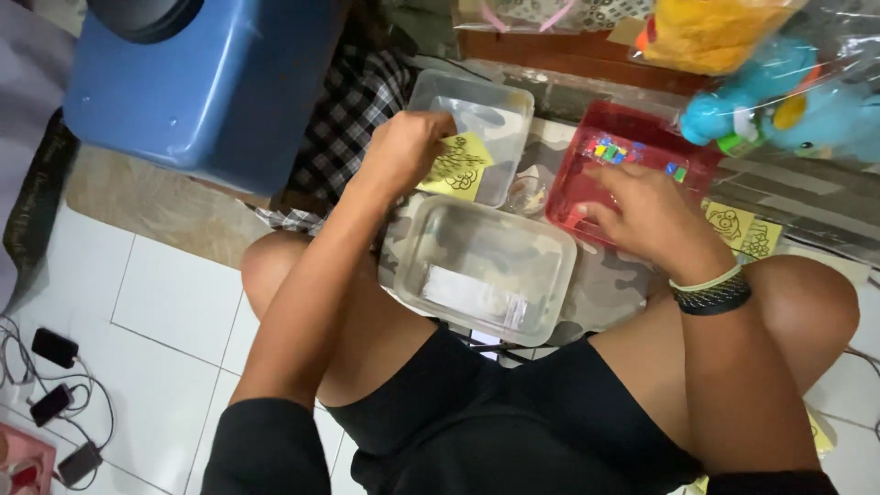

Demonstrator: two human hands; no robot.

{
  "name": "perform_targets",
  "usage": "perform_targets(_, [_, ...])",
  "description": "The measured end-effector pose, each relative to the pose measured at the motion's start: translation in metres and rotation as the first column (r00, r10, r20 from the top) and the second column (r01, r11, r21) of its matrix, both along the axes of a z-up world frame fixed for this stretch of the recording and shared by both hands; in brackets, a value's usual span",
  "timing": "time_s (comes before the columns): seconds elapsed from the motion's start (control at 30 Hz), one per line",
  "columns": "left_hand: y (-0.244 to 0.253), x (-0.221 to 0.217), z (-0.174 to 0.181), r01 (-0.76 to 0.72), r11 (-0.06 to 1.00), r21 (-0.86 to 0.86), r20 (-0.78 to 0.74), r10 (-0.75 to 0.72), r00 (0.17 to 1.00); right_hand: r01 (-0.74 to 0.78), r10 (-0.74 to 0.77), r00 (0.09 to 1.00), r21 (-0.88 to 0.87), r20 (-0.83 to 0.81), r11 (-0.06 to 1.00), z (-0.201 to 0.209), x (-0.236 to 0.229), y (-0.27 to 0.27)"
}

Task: Sorting and packaging small yellow stickers and blue items into plastic containers.

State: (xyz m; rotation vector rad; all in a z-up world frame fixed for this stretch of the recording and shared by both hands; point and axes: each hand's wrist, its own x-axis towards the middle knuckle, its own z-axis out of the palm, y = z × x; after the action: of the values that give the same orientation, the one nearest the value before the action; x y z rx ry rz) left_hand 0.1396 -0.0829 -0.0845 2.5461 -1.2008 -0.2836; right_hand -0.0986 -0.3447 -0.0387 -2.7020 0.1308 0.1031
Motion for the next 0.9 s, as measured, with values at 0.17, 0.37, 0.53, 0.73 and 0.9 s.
perform_targets(0.17, [0.008,-0.049,0.036,-0.043,0.966,-0.256,-0.249,-0.023,0.968,-0.078,-0.049,0.945,0.368,0.322,0.926,-0.018,0.026,0.041])
perform_targets(0.37, [-0.010,-0.068,0.038,-0.124,0.844,-0.523,-0.392,-0.109,0.914,-0.020,-0.198,0.918,0.540,0.343,0.842,-0.021,0.042,0.053])
perform_targets(0.53, [-0.018,-0.070,0.038,-0.135,0.805,-0.577,-0.403,-0.137,0.905,0.017,-0.261,0.900,0.568,0.350,0.823,-0.011,0.039,0.041])
perform_targets(0.73, [-0.011,-0.076,0.032,0.013,0.891,-0.454,-0.258,-0.145,0.955,0.096,-0.307,0.845,0.440,0.438,0.893,-0.013,0.022,0.025])
perform_targets(0.9, [-0.010,-0.104,-0.070,0.218,0.953,0.208,-0.396,-0.122,0.910,0.118,-0.310,0.743,0.340,0.593,0.933,-0.010,0.013,0.005])
